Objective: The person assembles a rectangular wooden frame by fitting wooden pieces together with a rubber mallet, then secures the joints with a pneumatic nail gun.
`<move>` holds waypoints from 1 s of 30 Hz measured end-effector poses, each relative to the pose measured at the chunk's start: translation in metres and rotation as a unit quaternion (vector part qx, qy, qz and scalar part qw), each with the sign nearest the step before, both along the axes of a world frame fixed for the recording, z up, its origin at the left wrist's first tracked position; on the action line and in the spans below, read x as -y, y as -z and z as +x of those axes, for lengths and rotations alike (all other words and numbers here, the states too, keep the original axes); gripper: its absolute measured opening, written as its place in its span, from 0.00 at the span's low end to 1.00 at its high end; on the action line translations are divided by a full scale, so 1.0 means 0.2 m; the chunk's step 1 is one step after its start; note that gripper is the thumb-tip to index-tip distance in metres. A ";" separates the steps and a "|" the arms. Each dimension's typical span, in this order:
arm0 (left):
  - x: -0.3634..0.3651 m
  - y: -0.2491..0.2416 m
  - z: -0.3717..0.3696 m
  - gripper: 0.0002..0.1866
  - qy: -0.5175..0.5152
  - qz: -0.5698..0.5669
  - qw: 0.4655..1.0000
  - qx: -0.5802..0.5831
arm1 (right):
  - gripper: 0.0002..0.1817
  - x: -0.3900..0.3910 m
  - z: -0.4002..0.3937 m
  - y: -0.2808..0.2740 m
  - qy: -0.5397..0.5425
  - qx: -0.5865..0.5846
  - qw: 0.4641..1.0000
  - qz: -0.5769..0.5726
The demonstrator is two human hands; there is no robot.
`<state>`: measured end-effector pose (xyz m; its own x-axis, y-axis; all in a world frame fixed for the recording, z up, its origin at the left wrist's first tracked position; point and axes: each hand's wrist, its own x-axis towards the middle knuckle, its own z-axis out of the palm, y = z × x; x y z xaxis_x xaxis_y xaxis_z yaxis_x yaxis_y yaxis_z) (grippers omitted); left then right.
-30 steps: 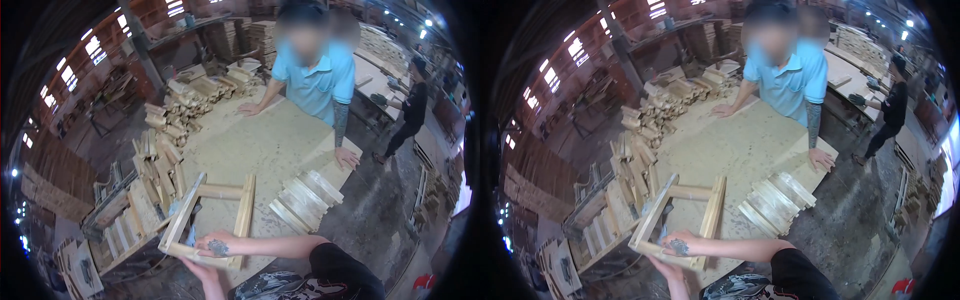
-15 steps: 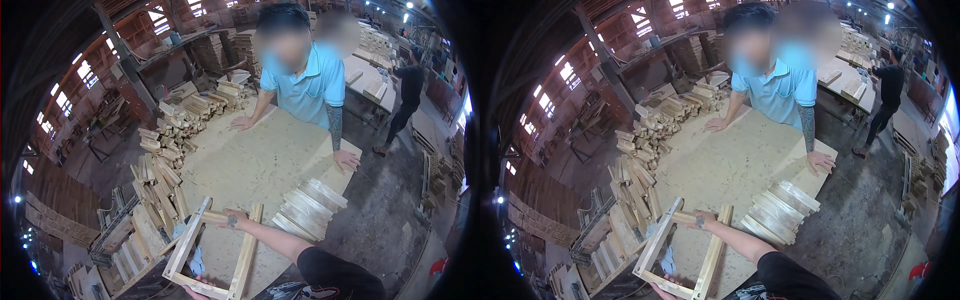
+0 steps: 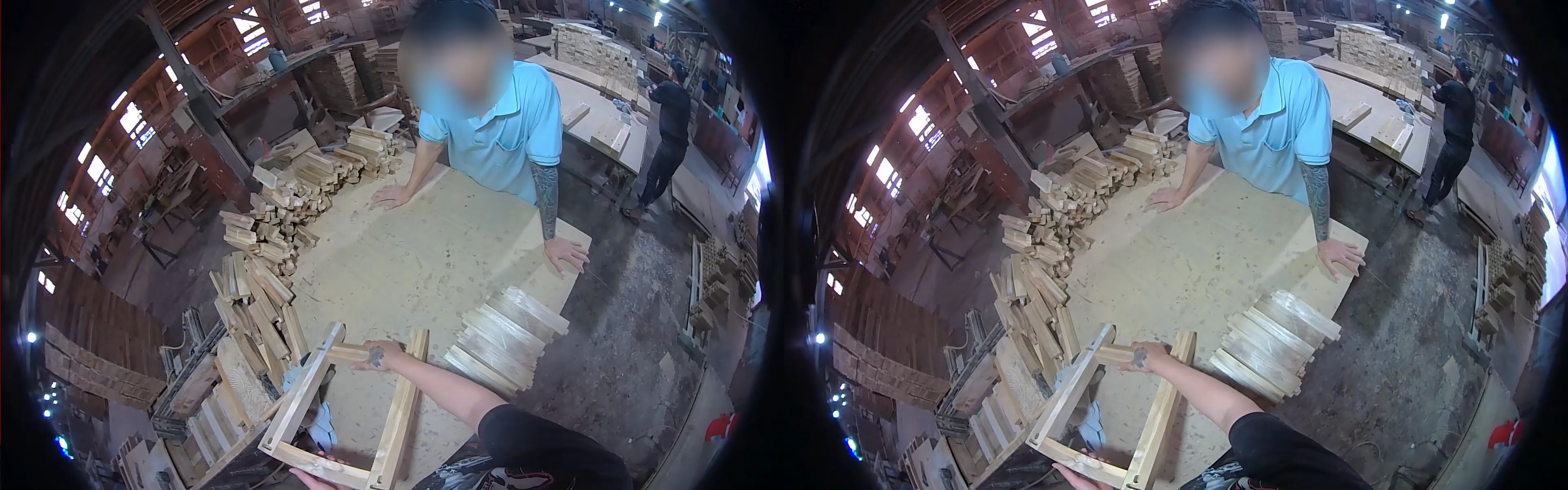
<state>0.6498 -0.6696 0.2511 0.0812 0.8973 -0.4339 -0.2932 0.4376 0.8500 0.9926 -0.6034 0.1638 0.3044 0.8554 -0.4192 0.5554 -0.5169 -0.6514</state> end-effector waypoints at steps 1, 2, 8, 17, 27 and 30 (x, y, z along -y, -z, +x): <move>0.00 -0.01 0.01 0.45 -0.006 -0.004 1.000 -0.005 | 0.53 0.00 0.00 0.00 0.001 -0.005 1.000 -0.002; 0.01 -0.01 0.01 0.45 -0.006 -0.004 1.000 -0.004 | 0.53 0.00 0.00 0.00 0.001 -0.005 1.000 -0.003; -0.03 0.08 -0.05 0.46 0.012 -0.003 1.000 0.011 | 0.54 -0.01 0.01 -0.02 -0.004 -0.006 1.000 -0.015; -0.01 0.03 0.00 0.46 -0.009 -0.012 1.000 0.024 | 0.54 0.00 0.01 -0.03 0.004 -0.002 1.000 -0.030; -0.02 0.06 -0.02 0.38 -0.037 -0.014 0.987 0.156 | 0.57 0.00 -0.01 0.01 0.010 0.007 1.000 -0.012; -0.01 0.05 -0.02 0.37 -0.053 -0.027 0.984 0.167 | 0.56 0.04 -0.04 -0.04 0.026 0.034 0.999 0.014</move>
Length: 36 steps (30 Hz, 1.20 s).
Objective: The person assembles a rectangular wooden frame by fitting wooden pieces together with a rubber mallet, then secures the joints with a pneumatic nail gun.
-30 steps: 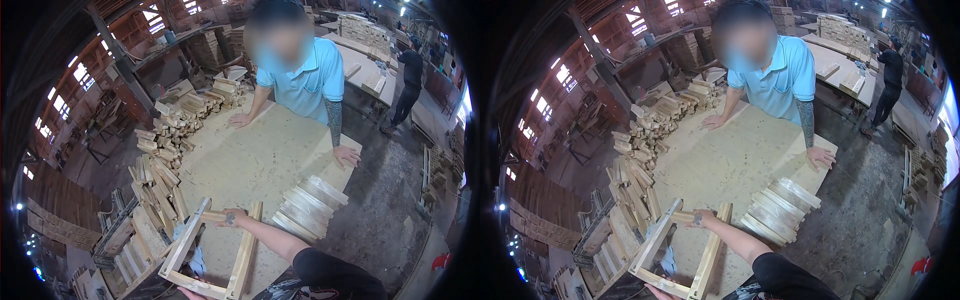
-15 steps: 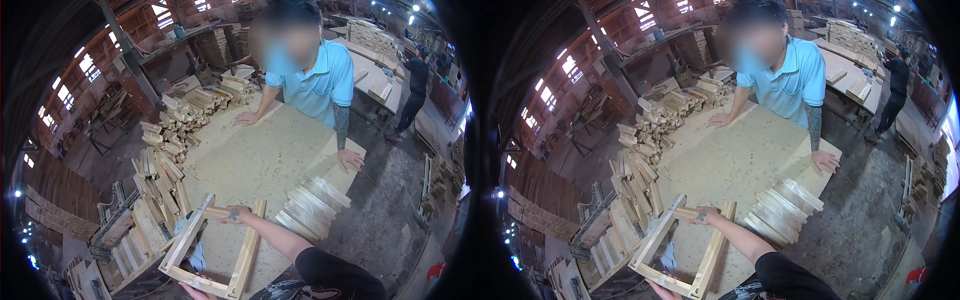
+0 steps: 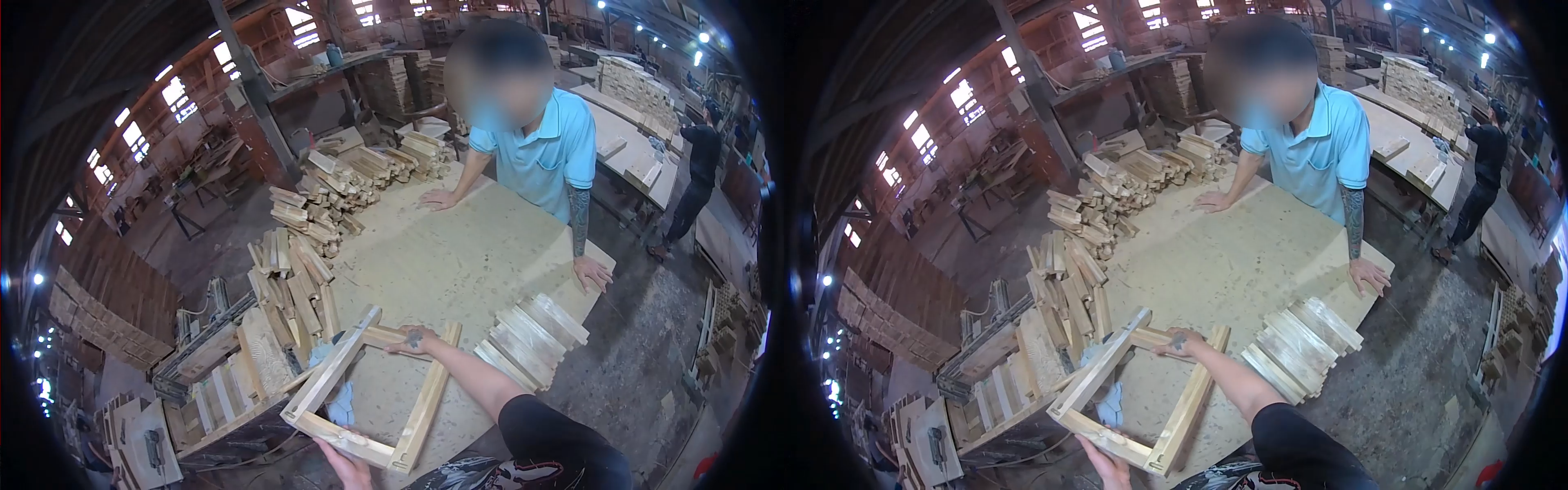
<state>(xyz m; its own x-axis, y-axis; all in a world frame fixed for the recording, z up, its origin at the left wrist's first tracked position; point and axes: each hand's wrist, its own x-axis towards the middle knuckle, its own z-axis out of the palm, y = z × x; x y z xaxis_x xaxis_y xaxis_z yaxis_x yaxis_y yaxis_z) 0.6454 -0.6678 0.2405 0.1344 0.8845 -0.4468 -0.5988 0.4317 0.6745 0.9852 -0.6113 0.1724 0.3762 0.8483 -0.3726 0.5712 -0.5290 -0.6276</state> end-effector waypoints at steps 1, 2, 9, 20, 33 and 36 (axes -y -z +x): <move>0.01 -0.03 0.00 0.43 -0.002 0.014 1.000 -0.002 | 0.56 0.02 -0.02 -0.04 -0.002 -0.013 1.000 0.009; -0.02 -0.02 -0.04 0.43 0.000 0.020 1.000 0.003 | 0.56 0.02 -0.02 -0.07 -0.002 -0.026 1.000 0.018; -0.24 -0.25 -0.54 0.52 0.092 0.127 0.987 -0.020 | 0.50 0.12 -0.48 -0.49 0.119 0.008 0.978 0.173; -0.74 -0.25 -1.79 0.45 0.128 0.081 0.983 0.100 | 0.48 0.00 -1.75 -0.63 0.185 0.003 0.949 0.253; -1.27 -0.13 -2.42 0.50 0.073 0.183 0.980 0.024 | 0.51 -0.64 -2.28 -0.57 0.152 0.019 0.960 0.234; -1.41 -0.37 -2.41 0.51 0.018 0.126 0.985 -0.115 | 0.51 -0.89 -2.33 -0.58 0.152 -0.021 0.963 0.220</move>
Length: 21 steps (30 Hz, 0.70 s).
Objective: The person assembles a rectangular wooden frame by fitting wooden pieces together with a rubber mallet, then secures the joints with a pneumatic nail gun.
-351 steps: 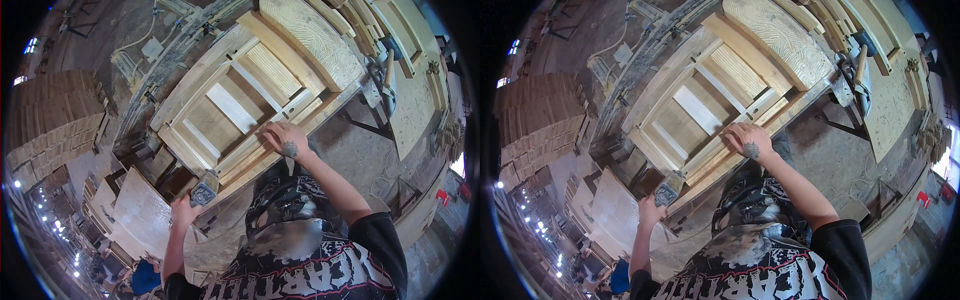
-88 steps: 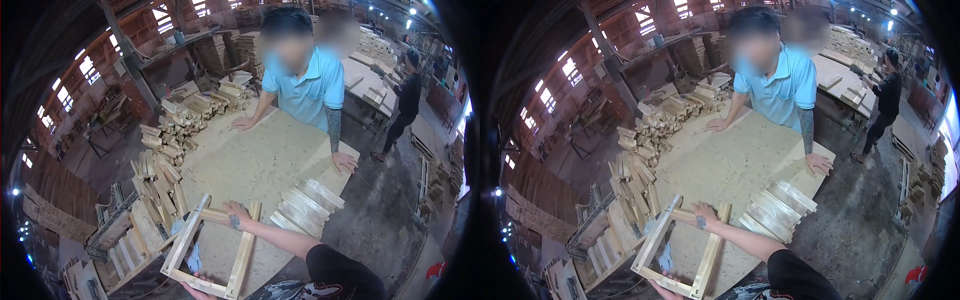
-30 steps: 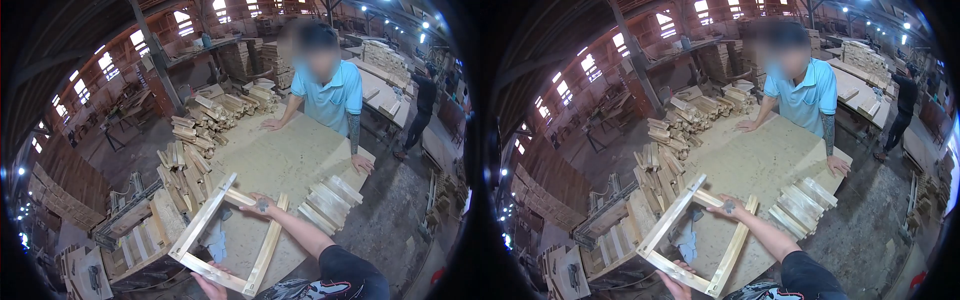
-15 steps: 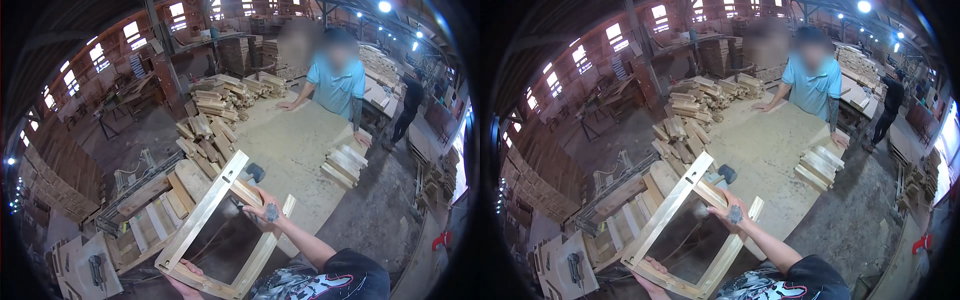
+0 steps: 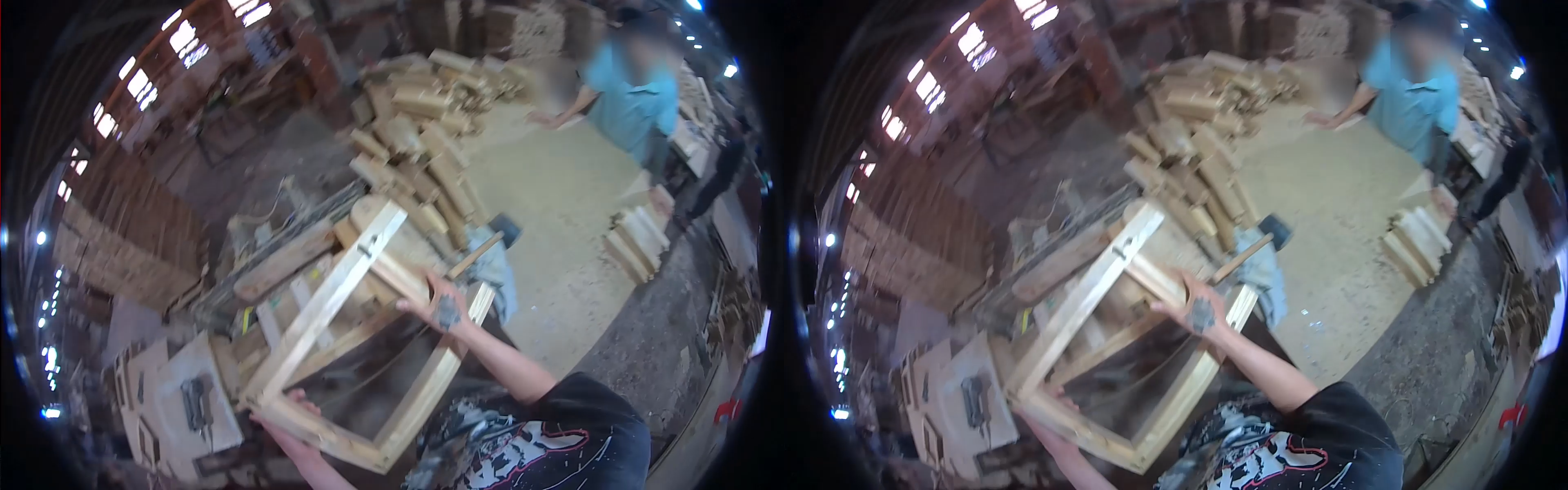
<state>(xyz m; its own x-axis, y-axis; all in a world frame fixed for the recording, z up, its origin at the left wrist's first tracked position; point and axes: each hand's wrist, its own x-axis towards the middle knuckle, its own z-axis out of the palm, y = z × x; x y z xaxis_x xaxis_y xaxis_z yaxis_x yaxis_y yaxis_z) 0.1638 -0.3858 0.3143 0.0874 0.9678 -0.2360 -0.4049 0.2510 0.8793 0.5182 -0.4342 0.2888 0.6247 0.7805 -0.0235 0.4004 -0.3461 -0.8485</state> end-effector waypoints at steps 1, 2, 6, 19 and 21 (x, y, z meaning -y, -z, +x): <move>-0.03 -0.01 0.00 0.47 -0.072 0.037 0.994 -0.077 | 0.51 -0.09 -0.01 0.02 0.001 -0.003 1.000 0.015; -0.04 0.00 -0.01 0.44 -0.140 0.073 0.975 -0.155 | 0.51 -0.17 -0.04 0.05 0.004 -0.006 1.000 0.029; -0.19 0.16 -0.10 0.30 -0.114 0.143 0.889 -0.419 | 0.53 -0.46 -0.15 0.12 -0.005 -0.031 0.999 0.015; -1.50 0.47 -0.67 0.14 -0.028 0.072 0.773 -0.630 | 0.55 -1.26 -0.78 0.52 -0.090 -0.144 0.985 -0.028; -1.70 0.67 -0.74 0.16 -0.022 0.121 0.787 -0.605 | 0.55 -1.39 -0.83 0.70 -0.089 -0.132 0.987 -0.023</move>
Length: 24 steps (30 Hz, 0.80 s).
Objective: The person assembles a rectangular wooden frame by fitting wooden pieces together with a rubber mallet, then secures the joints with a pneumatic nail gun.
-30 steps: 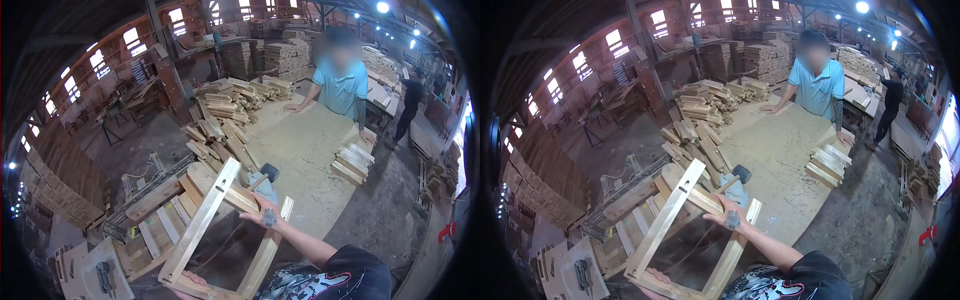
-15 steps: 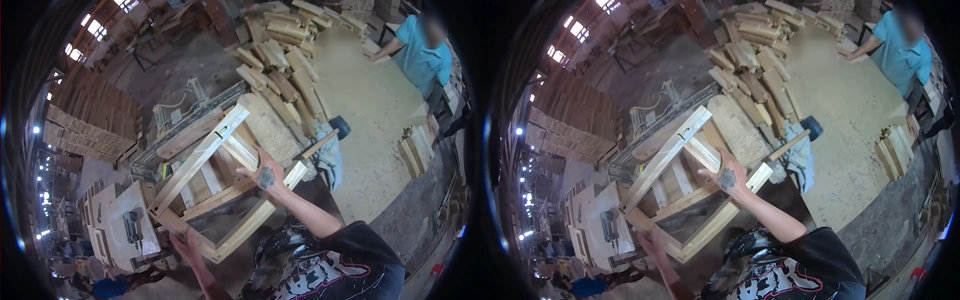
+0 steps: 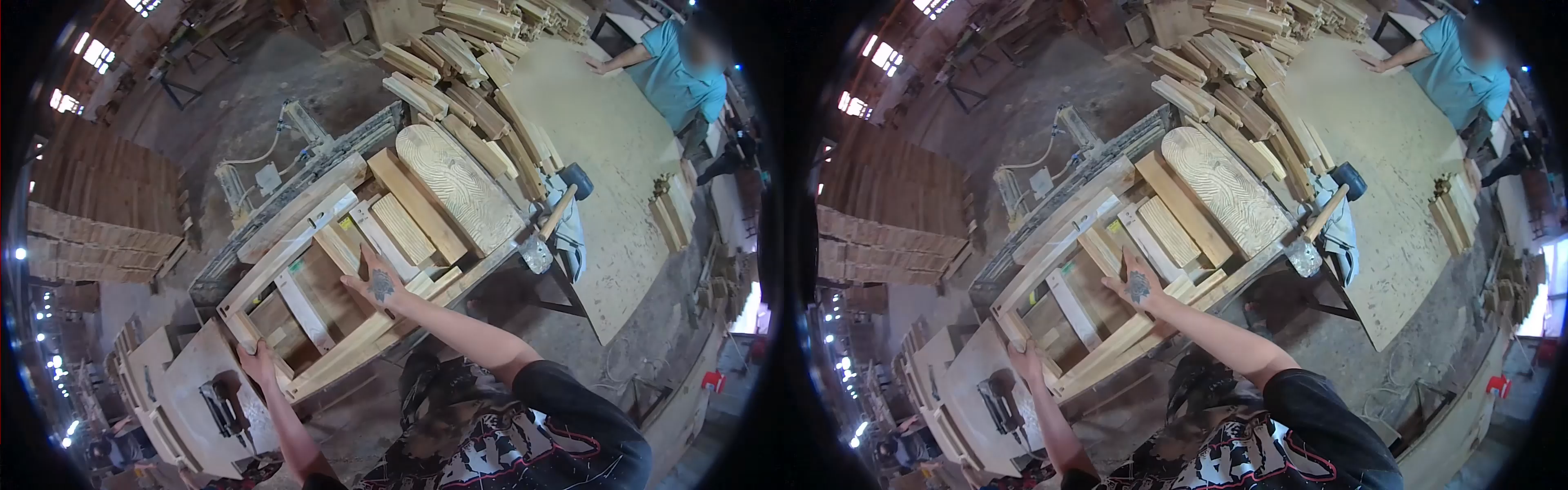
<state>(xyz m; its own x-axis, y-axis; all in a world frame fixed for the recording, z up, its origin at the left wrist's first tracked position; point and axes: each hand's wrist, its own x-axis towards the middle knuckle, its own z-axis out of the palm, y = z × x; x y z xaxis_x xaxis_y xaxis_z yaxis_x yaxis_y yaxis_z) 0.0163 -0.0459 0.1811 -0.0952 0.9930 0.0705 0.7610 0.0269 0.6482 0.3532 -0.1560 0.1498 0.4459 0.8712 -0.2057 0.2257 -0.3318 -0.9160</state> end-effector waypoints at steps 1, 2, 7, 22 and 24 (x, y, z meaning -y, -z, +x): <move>-0.10 0.11 -0.04 0.17 0.033 0.044 0.998 0.016 | 0.55 -0.05 -0.02 0.09 0.005 0.010 1.000 -0.010; -0.17 0.19 -0.06 0.21 0.037 0.021 0.998 -0.035 | 0.55 -0.08 -0.03 0.17 0.019 0.035 0.999 -0.012; -0.31 0.54 0.03 0.26 0.055 -0.009 0.998 -0.034 | 0.52 0.01 -0.04 0.28 0.014 0.152 0.987 0.045; -0.21 0.70 0.26 0.27 0.020 -0.088 0.996 -0.002 | 0.34 0.37 -0.06 0.26 -0.233 0.362 0.898 0.089; -0.19 0.68 0.28 0.27 0.025 -0.083 0.996 0.006 | 0.37 0.36 -0.06 0.25 -0.221 0.353 0.909 0.030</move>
<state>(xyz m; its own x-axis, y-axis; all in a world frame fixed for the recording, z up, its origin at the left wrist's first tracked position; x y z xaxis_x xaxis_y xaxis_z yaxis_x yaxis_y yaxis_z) 0.0731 -0.0070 0.0456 -0.0459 0.9942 -0.0969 0.7562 0.0979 0.6470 0.3417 -0.2273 0.0996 0.0518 0.9974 0.0498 0.8627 -0.0195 -0.5053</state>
